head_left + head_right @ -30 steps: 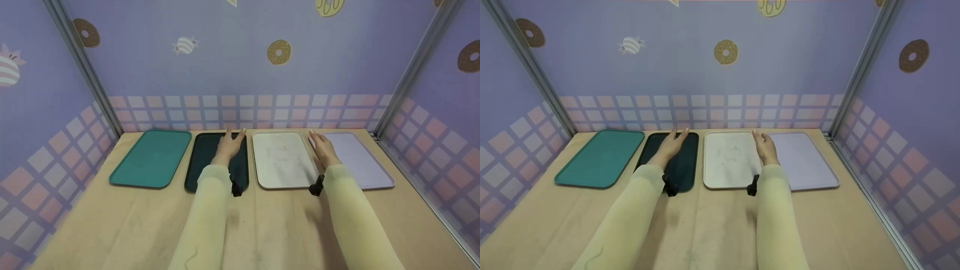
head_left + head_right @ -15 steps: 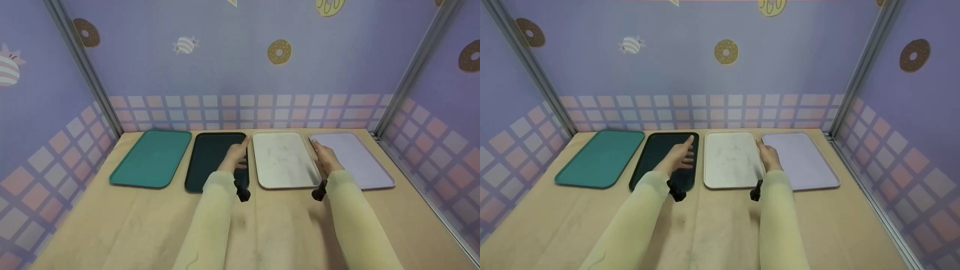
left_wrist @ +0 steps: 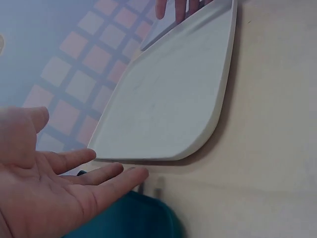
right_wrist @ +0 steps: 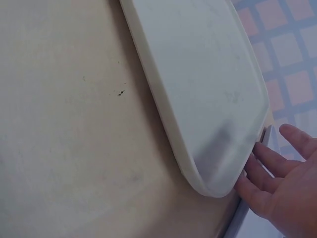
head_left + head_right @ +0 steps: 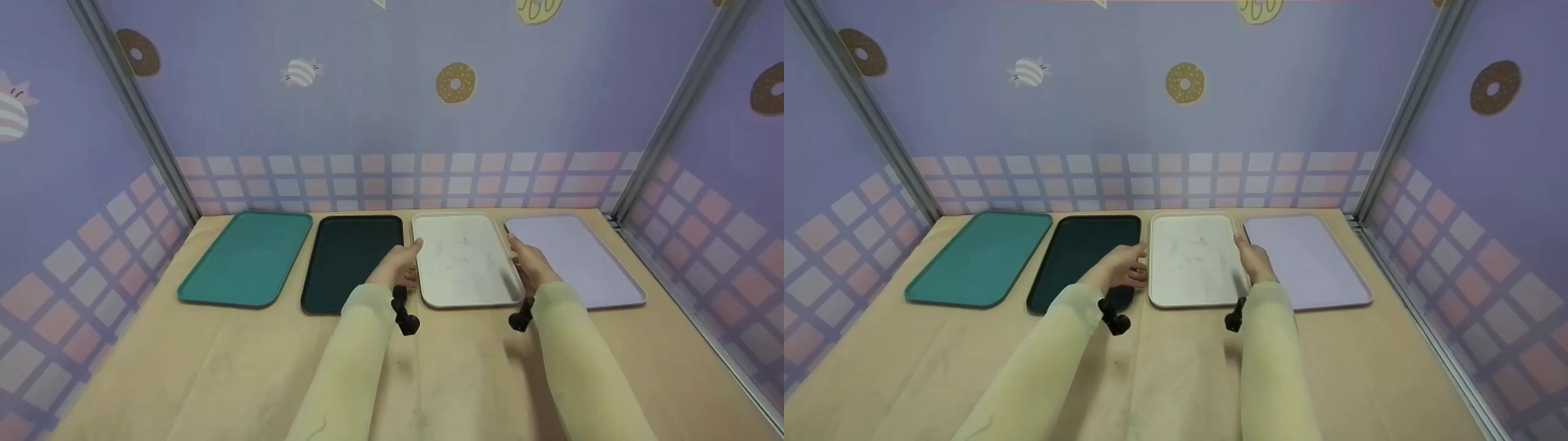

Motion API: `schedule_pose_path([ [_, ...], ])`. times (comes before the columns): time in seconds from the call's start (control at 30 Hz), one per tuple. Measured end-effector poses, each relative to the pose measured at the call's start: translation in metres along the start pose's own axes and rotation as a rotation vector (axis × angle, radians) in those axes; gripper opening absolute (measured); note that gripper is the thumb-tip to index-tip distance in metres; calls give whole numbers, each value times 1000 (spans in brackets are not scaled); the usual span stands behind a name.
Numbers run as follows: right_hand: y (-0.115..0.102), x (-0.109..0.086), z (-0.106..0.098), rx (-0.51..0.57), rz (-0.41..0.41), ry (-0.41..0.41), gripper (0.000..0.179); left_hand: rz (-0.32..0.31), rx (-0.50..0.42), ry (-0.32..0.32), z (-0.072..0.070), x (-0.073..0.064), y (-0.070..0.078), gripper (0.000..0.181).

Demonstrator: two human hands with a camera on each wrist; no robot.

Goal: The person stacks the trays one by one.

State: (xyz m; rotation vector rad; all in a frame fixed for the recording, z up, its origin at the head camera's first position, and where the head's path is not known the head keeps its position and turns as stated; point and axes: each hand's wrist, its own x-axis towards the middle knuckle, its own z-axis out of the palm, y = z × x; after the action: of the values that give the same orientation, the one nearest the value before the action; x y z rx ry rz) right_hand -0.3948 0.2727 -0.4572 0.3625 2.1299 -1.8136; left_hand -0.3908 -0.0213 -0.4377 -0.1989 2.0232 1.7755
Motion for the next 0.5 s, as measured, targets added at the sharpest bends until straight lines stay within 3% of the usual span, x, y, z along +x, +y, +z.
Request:
schedule_pose_path([
  [0.13, 0, 0, -2, -9, 8, 0, 83, -23, -16, -19, 6, 0, -2, 76],
  [0.37, 1, 2, -8, -81, 33, 15, 85, -39, -14, 15, 8, -1, -2, 76],
  [0.5, -1, 1, -12, -93, 41, 19, 71, -45, -16, 38, 5, -1, -1, 71],
])
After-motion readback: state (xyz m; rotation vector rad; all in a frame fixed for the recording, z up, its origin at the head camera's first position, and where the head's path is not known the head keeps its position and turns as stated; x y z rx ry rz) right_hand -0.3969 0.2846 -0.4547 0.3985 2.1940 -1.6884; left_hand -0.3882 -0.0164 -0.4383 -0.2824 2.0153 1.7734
